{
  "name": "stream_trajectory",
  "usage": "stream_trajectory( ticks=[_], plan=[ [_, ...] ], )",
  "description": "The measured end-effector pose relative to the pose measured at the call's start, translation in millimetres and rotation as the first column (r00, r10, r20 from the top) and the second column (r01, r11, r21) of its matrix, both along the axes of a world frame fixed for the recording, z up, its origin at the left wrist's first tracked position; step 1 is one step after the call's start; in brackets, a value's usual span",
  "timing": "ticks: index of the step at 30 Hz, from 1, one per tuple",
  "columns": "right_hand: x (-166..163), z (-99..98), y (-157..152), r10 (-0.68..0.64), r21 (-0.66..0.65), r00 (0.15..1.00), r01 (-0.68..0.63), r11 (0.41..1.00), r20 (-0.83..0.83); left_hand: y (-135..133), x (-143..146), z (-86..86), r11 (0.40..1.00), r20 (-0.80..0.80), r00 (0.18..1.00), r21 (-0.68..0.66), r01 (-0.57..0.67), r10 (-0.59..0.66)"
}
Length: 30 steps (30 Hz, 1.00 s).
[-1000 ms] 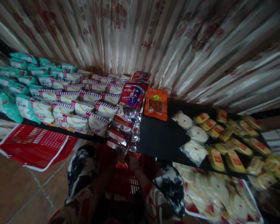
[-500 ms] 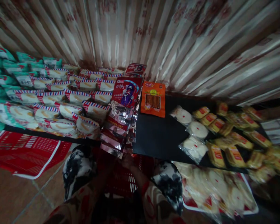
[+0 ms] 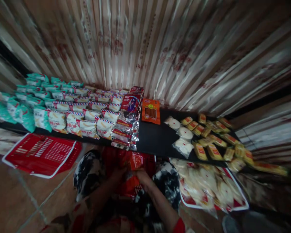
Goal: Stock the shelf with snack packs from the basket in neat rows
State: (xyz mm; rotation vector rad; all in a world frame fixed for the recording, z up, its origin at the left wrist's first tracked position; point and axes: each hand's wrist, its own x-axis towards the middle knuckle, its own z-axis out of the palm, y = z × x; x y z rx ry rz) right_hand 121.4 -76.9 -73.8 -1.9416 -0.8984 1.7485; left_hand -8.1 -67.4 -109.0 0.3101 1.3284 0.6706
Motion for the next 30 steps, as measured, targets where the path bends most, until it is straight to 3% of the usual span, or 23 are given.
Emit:
stream_trajectory(
  ticks=[1,3,6,9,12,17,20,25,28,30],
  plan=[
    [1.7,8.3,-11.8,-0.046,0.041,0.999,0.047,0.998,-0.015,-5.9,-1.0,3.3,1.0,0.004,1.0,0.016,0.004,-0.004],
    [5.4,24.4,-33.7,-0.013,0.153,0.993,0.031,0.988,-0.12,-17.4,-1.4,10.0,0.998,-0.008,1.0,0.051,0.025,-0.024],
    [10.4,47.0,-57.4,0.112,0.274,0.988,-0.078,0.959,-0.11,-30.4,3.0,23.1,0.993,-0.041,0.997,0.092,0.07,-0.067],
    [12.5,67.7,-70.0,0.203,0.34,0.967,-0.244,0.908,0.151,-36.9,12.3,46.0,0.985,0.067,0.988,0.111,0.132,-0.14],
    [11.2,85.6,-76.3,0.206,0.407,0.874,-0.399,0.822,0.441,-39.3,22.2,78.3,0.982,0.189,0.968,0.119,0.144,-0.165],
    [9.5,105.7,-77.9,0.227,0.403,0.735,-0.571,0.716,0.639,-40.1,35.6,118.7,0.93,0.327,0.913,0.346,0.123,-0.242],
    [14.5,113.4,-73.2,0.216,0.426,0.733,-0.579,0.695,0.644,-38.6,44.0,128.6,0.937,0.355,0.919,0.345,0.044,-0.174],
    [34.4,118.7,-62.2,0.23,0.462,0.799,-0.526,0.714,0.556,-28.2,58.5,144.3,0.942,0.303,0.948,0.335,-0.013,-0.094],
    [53.8,109.0,-53.3,0.211,0.537,0.848,-0.48,0.694,0.486,-13.7,71.0,142.9,0.934,0.196,0.977,0.358,0.012,-0.087],
    [70.3,97.2,-44.3,0.089,0.626,0.88,-0.4,0.669,0.467,-0.5,82.5,135.5,0.948,0.141,0.986,0.315,0.038,-0.086]
  ],
)
